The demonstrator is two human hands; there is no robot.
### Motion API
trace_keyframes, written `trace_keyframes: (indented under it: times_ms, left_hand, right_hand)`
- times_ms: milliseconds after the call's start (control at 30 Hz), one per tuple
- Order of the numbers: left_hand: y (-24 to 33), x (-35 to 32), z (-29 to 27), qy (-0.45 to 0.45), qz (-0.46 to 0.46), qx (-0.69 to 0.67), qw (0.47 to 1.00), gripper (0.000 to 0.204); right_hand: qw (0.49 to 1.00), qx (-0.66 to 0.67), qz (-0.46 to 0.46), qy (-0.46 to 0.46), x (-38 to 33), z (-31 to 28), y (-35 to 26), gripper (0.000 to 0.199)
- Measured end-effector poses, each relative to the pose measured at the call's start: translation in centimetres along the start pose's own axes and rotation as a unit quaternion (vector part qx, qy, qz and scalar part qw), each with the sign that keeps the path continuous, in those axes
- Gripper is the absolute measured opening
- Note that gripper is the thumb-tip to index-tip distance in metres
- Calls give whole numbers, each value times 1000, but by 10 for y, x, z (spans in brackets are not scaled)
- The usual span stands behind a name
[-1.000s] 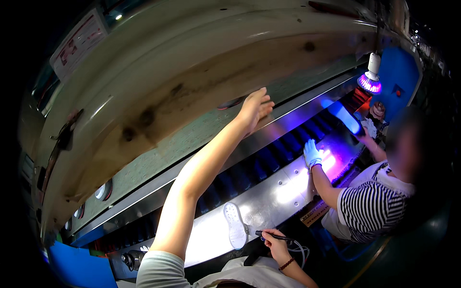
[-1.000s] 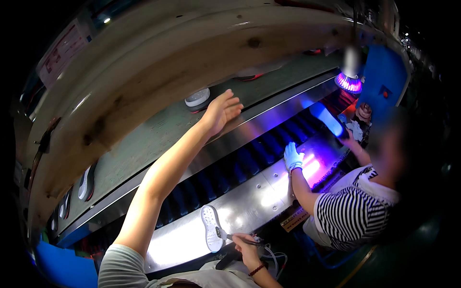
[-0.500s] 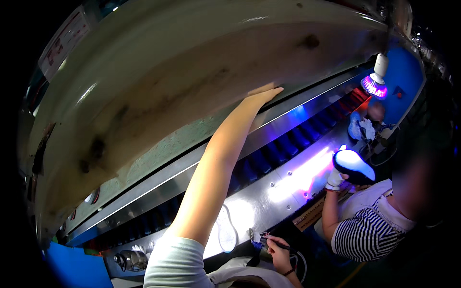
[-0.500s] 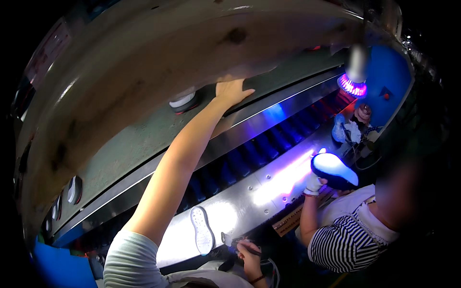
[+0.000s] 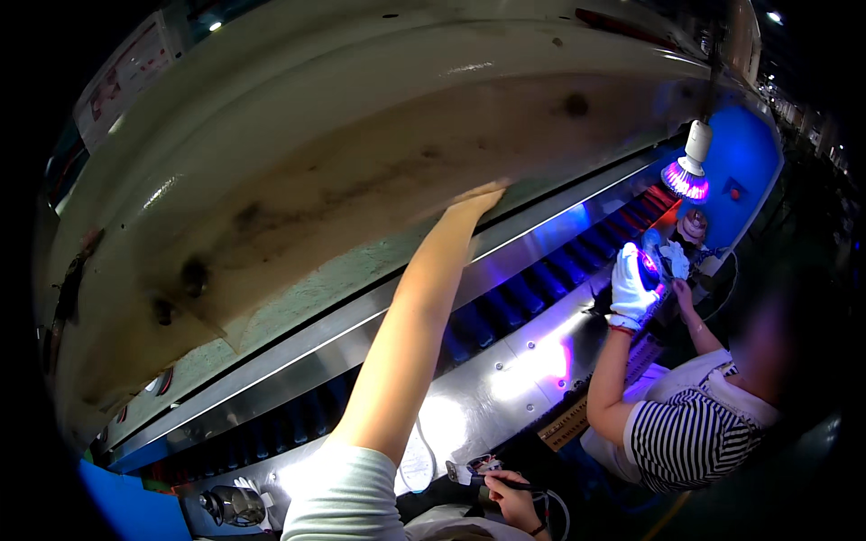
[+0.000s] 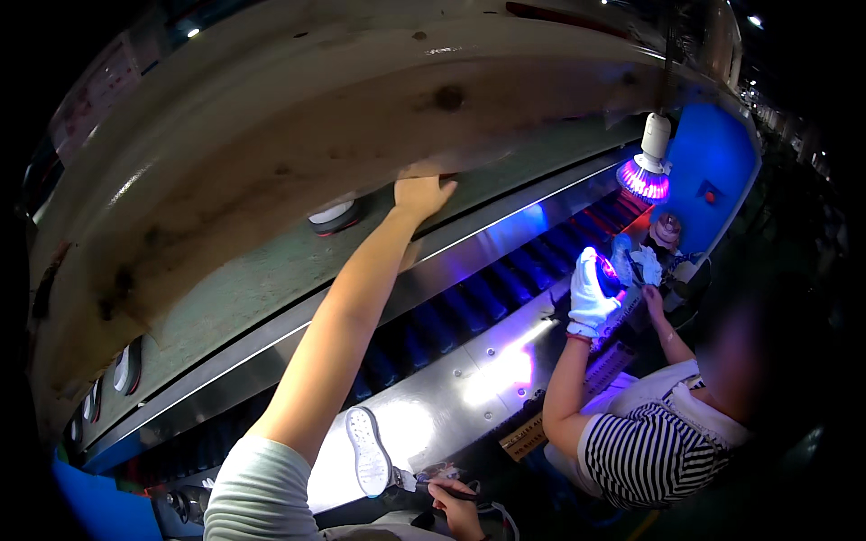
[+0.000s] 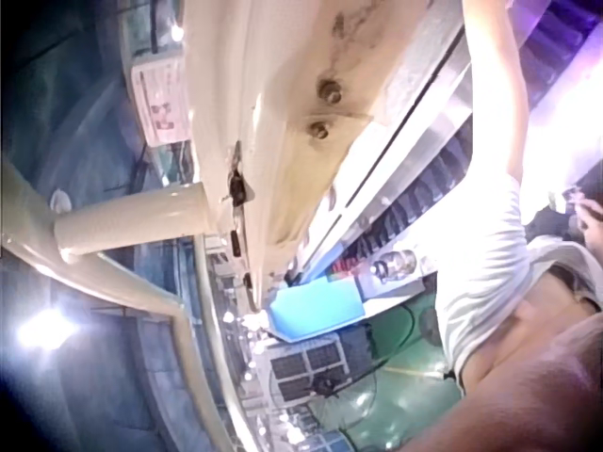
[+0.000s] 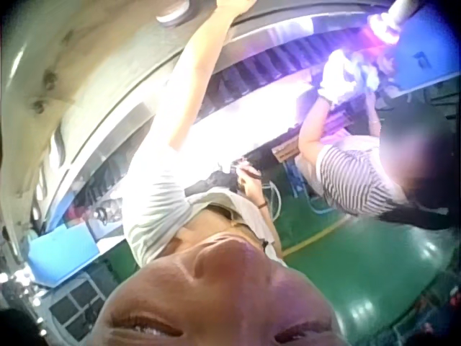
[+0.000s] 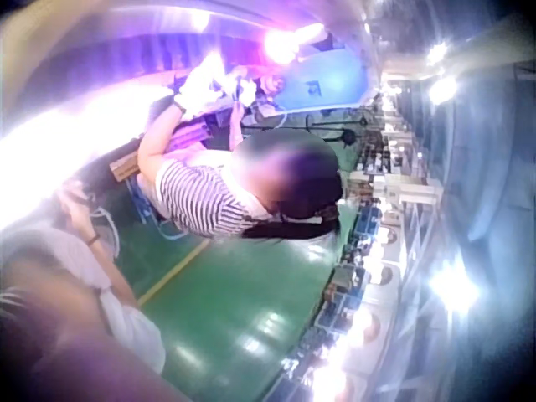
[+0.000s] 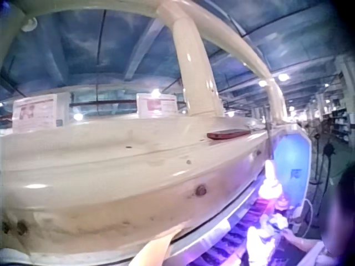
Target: The person picks up shoe insoles from a conveyor belt and applies glue to the bottom surface using a brush. They repeatedly dip the brush into a container and spread the adhesive across each insole before placing it back on the belt.
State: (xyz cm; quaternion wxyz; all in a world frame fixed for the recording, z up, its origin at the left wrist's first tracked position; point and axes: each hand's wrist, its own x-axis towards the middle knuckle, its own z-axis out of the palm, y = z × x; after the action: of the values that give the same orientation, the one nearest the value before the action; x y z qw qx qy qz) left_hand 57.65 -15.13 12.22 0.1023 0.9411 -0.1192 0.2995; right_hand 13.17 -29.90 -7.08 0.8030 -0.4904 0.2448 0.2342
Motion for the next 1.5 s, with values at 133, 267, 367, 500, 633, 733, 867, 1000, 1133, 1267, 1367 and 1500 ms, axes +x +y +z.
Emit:
trace_keyframes:
  times_ms: [133,267,367,500,633,733,867,1000,1133,1267,1367,1500]
  left_hand:
    - [-10,-20,-7,73,100,10,992,25]
    - [29,-73,-85,52,131,-125,982,24]
    - [42,-143,-123,248,28,-229,941,21]
    - [58,-226,-136,425,-295,-640,568,30]
    - [28,-252,-153,-58,-405,-878,250,39]
    - [1,-304,-179,-43,-325,-889,321,34]
    - [-28,-437,-220,-5,-356,-859,367,51]
    - [-35,-531,-275,-3,-498,-793,351,61]
    - [-64,-636,-314,35,-464,-774,430,66]
    - [-24,-625,-361,61,-261,-896,353,97]
    - [-37,-633,-354,79,-322,-892,308,99]
    - [-71,-647,-323,100,-232,-911,327,81]
  right_hand:
    - [999,-25,-21,-39,-10,4,-8,10]
    - [998,20,-9,-61,1,10,-4,7]
    - [996,27,-11,-80,8,17,-1,9]
    - [993,9,12,-117,5,30,5,12]
    - [993,-4,4,-120,-5,42,10,12]
    - [993,-8,-4,-119,-14,49,19,11]
    - [995,9,-4,-96,-13,47,40,12]
    - [998,-10,-9,-66,-22,56,53,11]
    - [996,-49,-24,-73,-35,67,58,13]
    - [993,-53,-52,-89,-43,81,73,17]
    - [990,-15,-84,-116,-55,90,78,20]
    - [981,-27,-112,-156,-74,99,77,22]
